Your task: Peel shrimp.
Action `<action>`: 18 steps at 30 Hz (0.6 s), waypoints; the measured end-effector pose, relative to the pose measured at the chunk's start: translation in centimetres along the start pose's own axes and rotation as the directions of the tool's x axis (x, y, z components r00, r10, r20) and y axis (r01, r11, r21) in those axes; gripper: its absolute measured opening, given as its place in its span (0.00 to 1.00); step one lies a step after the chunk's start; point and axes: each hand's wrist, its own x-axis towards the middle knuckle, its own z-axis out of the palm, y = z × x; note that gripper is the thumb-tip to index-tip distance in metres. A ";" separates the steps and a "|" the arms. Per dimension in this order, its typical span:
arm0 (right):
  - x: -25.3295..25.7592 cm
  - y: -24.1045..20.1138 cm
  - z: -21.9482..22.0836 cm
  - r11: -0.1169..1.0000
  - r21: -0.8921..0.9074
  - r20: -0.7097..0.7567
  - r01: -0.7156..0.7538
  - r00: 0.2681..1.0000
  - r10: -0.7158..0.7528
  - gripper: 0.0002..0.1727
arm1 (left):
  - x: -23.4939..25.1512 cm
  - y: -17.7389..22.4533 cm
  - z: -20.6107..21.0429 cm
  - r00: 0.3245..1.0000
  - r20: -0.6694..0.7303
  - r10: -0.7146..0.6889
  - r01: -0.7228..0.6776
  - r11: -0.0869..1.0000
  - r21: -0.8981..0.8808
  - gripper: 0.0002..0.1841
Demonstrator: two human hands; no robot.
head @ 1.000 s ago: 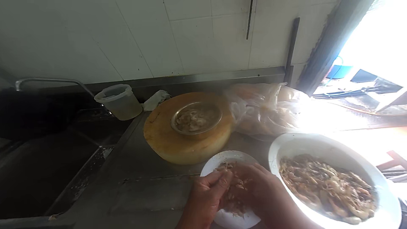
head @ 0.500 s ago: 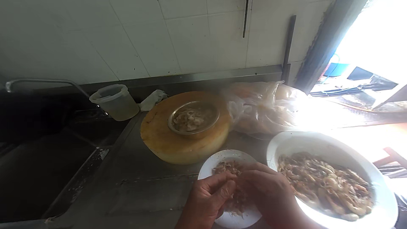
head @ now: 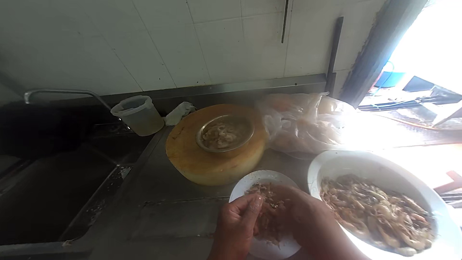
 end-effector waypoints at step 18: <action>-0.3 0.6 0.5 0.830 0.558 -0.065 -0.004 0.997 0.049 0.11 | 0.7 -0.8 0.0 0.968 0.189 0.164 -0.197 0.965 0.171 0.16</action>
